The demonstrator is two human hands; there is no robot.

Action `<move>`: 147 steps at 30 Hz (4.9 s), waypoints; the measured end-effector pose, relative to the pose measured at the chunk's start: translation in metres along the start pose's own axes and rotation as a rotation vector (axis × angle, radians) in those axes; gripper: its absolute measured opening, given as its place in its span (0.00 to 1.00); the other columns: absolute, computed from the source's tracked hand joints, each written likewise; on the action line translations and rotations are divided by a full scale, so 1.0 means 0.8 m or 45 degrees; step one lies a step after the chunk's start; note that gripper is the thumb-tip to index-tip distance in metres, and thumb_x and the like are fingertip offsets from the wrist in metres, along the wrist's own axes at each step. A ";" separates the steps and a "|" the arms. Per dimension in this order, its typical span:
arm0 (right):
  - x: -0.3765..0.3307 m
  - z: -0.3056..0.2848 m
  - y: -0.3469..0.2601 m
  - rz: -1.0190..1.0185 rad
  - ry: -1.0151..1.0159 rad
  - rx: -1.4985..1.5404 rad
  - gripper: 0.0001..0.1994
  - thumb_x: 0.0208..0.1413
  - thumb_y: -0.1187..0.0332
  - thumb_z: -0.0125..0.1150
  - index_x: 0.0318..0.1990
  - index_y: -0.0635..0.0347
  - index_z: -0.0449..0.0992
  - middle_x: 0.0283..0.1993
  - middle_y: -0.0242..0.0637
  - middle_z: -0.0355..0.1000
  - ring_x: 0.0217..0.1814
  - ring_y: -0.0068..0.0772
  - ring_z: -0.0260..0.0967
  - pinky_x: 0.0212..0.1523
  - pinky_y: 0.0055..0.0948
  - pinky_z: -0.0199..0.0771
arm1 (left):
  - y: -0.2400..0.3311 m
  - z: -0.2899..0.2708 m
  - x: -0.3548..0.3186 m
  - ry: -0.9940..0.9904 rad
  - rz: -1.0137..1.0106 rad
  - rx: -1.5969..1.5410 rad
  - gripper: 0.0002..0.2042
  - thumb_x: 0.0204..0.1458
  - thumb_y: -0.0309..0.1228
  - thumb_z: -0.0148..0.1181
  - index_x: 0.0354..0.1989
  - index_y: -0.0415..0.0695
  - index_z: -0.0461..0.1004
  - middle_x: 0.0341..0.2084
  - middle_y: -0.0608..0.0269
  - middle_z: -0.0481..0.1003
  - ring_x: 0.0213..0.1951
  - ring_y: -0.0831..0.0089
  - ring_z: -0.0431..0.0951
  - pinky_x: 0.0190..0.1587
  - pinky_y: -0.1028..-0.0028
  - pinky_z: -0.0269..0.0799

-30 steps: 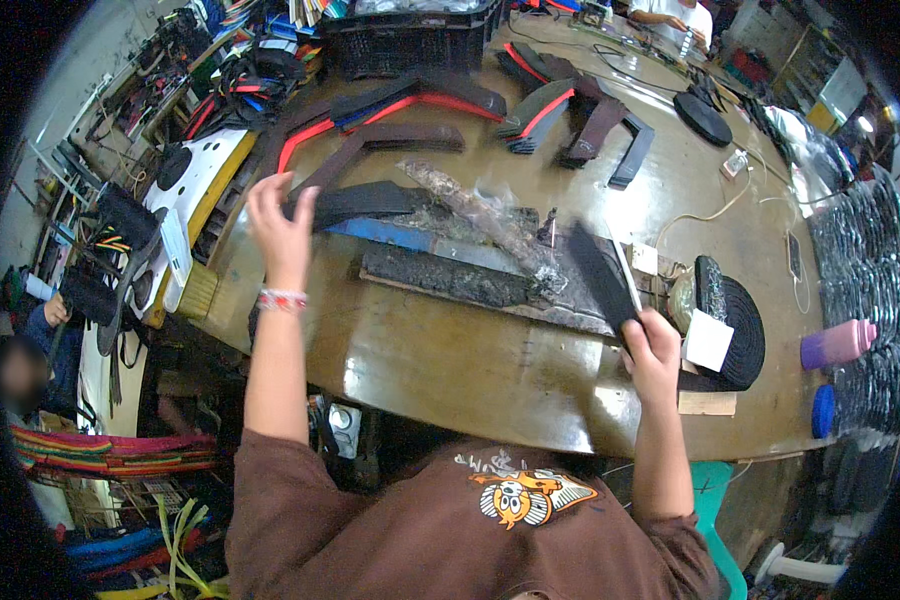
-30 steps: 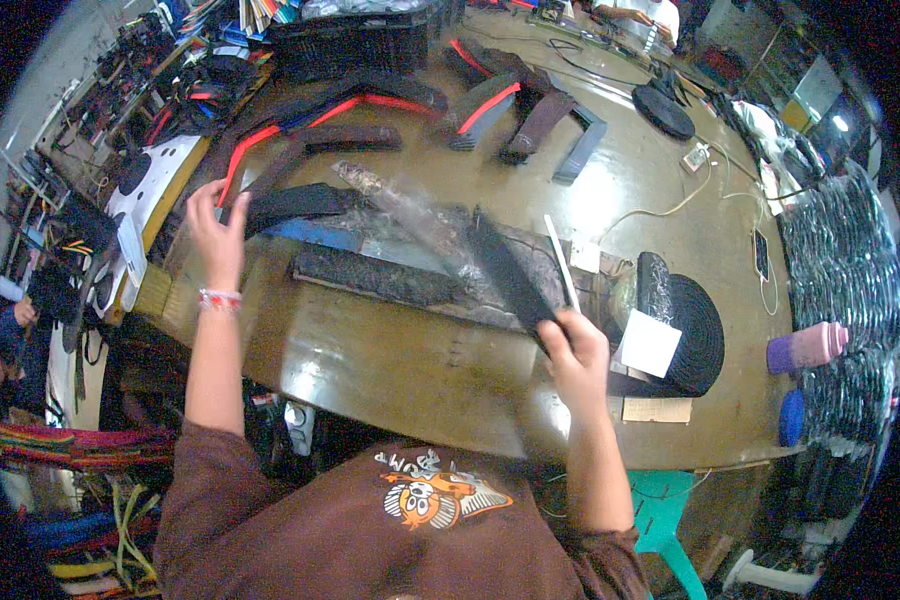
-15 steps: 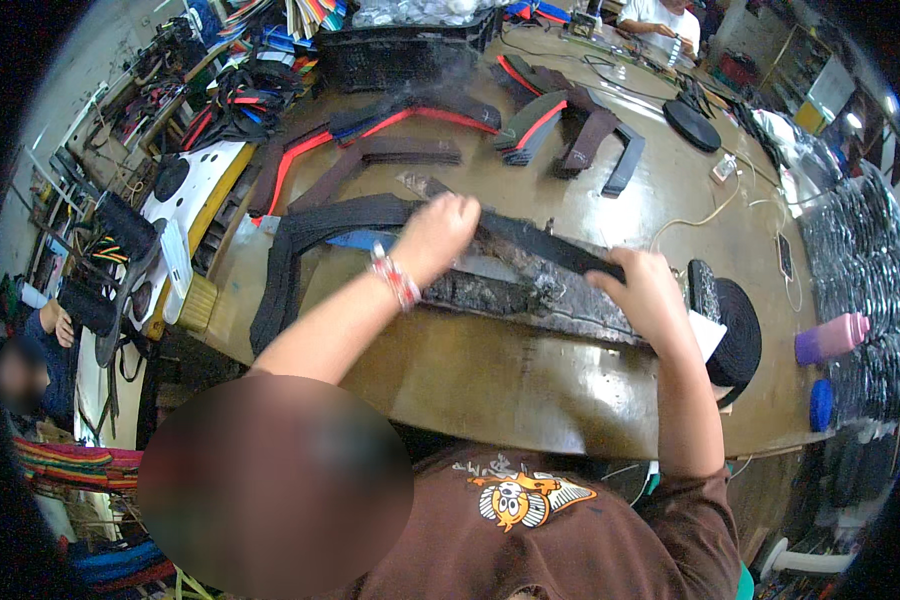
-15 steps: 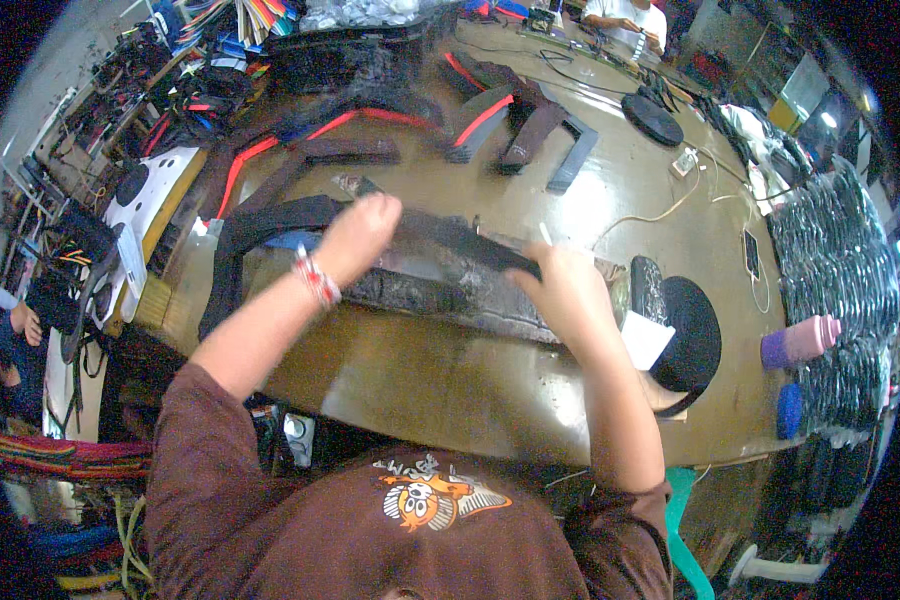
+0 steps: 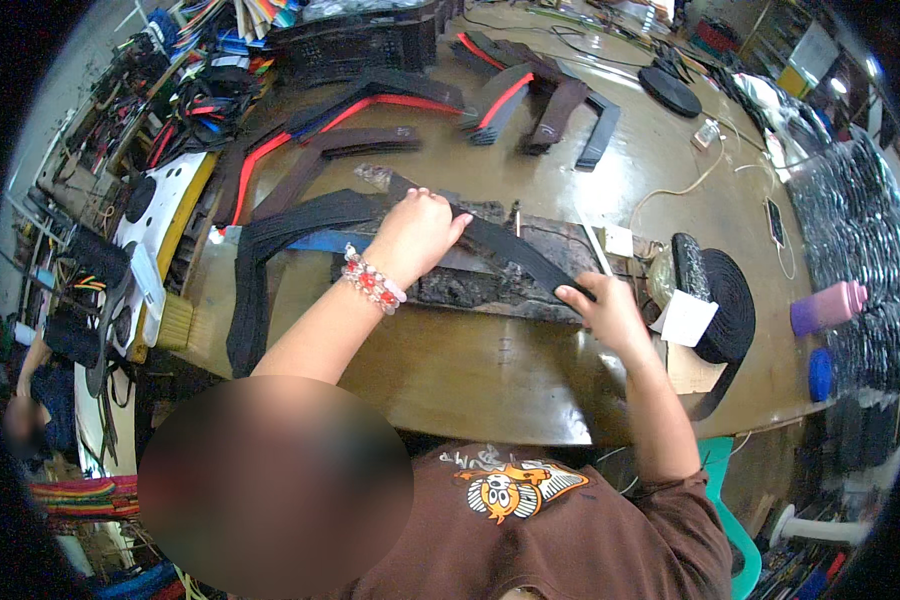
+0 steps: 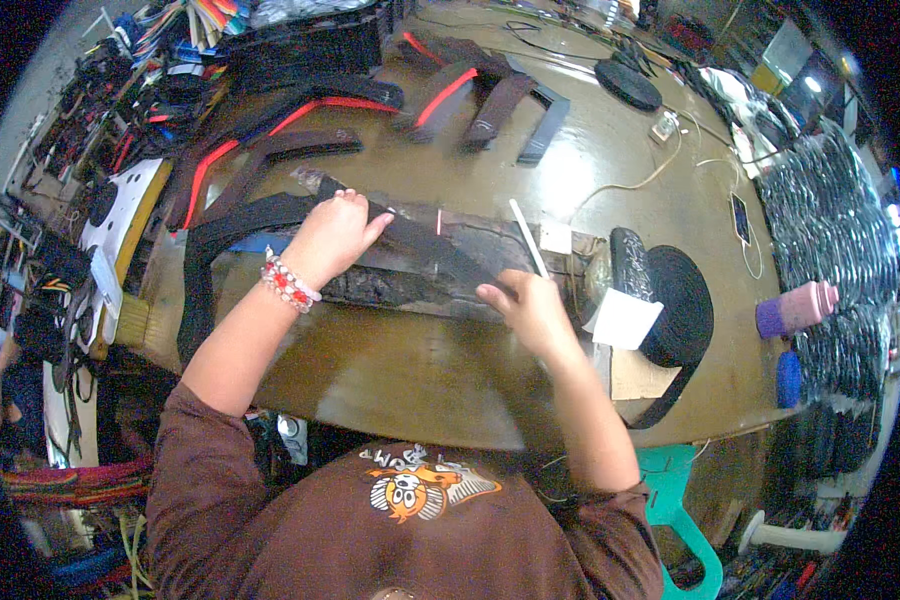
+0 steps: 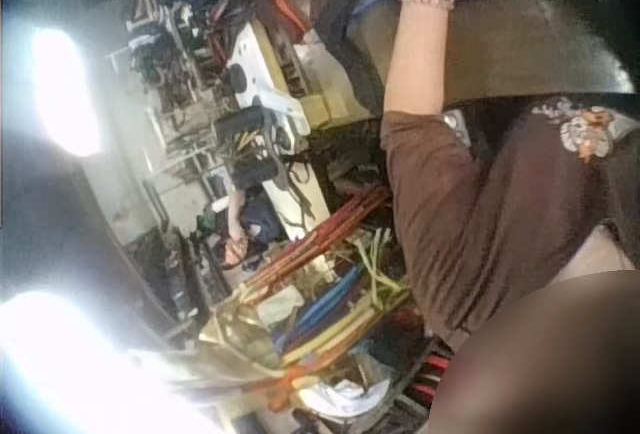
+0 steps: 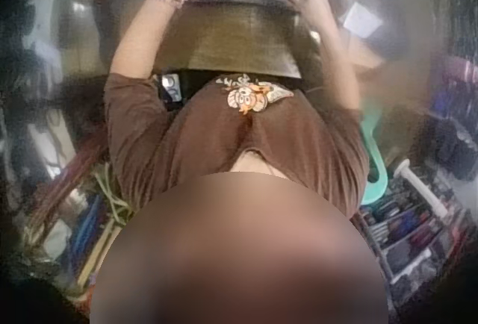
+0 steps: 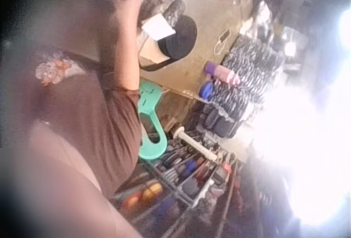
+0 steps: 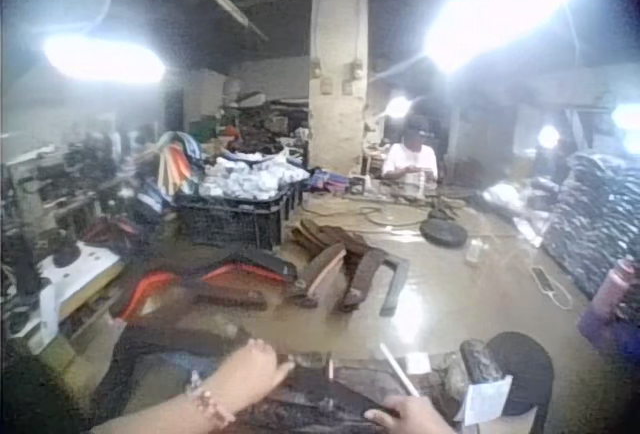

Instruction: The person repeatedly places a black strap onto a wooden jig, aligns it, and presses it down. They then remove the strap and repeat the same placement and pressing cycle multiple times. The workspace contains other straps and tools, but the person only handles the black strap and the jig.

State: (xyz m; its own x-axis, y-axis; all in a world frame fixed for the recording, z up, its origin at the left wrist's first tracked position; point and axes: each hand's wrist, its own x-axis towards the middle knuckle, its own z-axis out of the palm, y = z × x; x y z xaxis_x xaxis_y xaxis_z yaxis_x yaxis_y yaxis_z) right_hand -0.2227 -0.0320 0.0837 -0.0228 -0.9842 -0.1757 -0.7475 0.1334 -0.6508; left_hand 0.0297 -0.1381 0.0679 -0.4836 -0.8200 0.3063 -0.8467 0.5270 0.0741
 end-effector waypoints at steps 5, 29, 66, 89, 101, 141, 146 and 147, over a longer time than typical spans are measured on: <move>0.003 0.025 0.026 0.049 -0.008 0.288 0.17 0.54 0.59 0.61 0.29 0.69 0.72 0.15 0.36 0.63 0.17 0.26 0.61 0.20 0.30 0.61 | 0.009 -0.014 0.005 -0.087 0.021 0.018 0.31 0.53 0.53 0.51 0.25 0.28 0.73 0.26 0.37 0.74 0.31 0.49 0.77 0.36 0.61 0.75; -0.067 0.052 0.032 -0.341 0.029 0.123 0.10 0.50 0.71 0.61 0.39 0.64 0.76 0.35 0.48 0.72 0.38 0.49 0.71 0.39 0.36 0.71 | 0.091 0.003 -0.122 -0.083 -0.397 -0.928 0.10 0.51 0.33 0.61 0.26 0.38 0.72 0.22 0.55 0.73 0.23 0.64 0.73 0.28 0.69 0.69; -0.124 -0.049 0.014 -0.466 0.170 -0.222 0.12 0.44 0.70 0.68 0.33 0.69 0.74 0.24 0.49 0.71 0.24 0.41 0.69 0.29 0.33 0.66 | -0.076 -0.049 -0.034 0.404 -0.526 -0.995 0.11 0.50 0.35 0.63 0.28 0.38 0.76 0.21 0.64 0.74 0.27 0.80 0.72 0.34 0.76 0.68; -0.032 0.028 0.078 -0.036 0.258 0.163 0.20 0.51 0.63 0.64 0.21 0.66 0.62 0.16 0.31 0.52 0.21 0.19 0.48 0.21 0.28 0.52 | -0.119 0.006 0.028 -0.098 -0.729 -0.353 0.17 0.45 0.47 0.64 0.32 0.45 0.77 0.34 0.57 0.79 0.41 0.60 0.78 0.44 0.59 0.70; -0.069 0.004 0.069 -0.259 0.289 1.156 0.06 0.56 0.70 0.59 0.35 0.64 0.73 0.26 0.24 0.67 0.27 0.16 0.60 0.28 0.19 0.61 | -0.188 -0.064 -0.136 0.634 -1.153 0.241 0.15 0.49 0.42 0.61 0.33 0.41 0.74 0.32 0.56 0.73 0.41 0.60 0.74 0.43 0.65 0.69; 0.020 0.034 0.026 0.045 -0.044 0.285 0.19 0.55 0.57 0.60 0.24 0.67 0.70 0.15 0.35 0.61 0.16 0.25 0.58 0.19 0.30 0.60 | 0.014 -0.013 -0.001 -0.056 -0.080 0.136 0.40 0.51 0.60 0.48 0.36 0.20 0.71 0.38 0.29 0.72 0.44 0.47 0.75 0.50 0.63 0.71; -0.006 0.019 0.044 -0.125 0.162 0.289 0.14 0.57 0.61 0.59 0.30 0.66 0.74 0.18 0.27 0.63 0.16 0.18 0.56 0.17 0.24 0.56 | 0.003 0.000 -0.009 0.055 -0.186 0.177 0.36 0.50 0.57 0.52 0.41 0.25 0.71 0.45 0.37 0.72 0.51 0.50 0.71 0.56 0.64 0.66; -0.014 0.015 0.046 0.006 0.199 0.415 0.12 0.58 0.63 0.58 0.31 0.65 0.74 0.20 0.25 0.64 0.15 0.16 0.55 0.16 0.22 0.55 | 0.000 0.000 -0.010 0.160 -0.019 0.066 0.32 0.50 0.54 0.54 0.42 0.29 0.71 0.46 0.41 0.72 0.52 0.52 0.71 0.56 0.64 0.66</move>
State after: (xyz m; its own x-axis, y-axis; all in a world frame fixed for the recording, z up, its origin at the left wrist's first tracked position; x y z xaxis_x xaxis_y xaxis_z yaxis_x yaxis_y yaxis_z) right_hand -0.2422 -0.0143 0.0527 -0.1459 -0.9860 -0.0803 -0.4969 0.1433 -0.8559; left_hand 0.0335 -0.1317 0.0652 -0.4420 -0.7916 0.4219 -0.8655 0.4999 0.0312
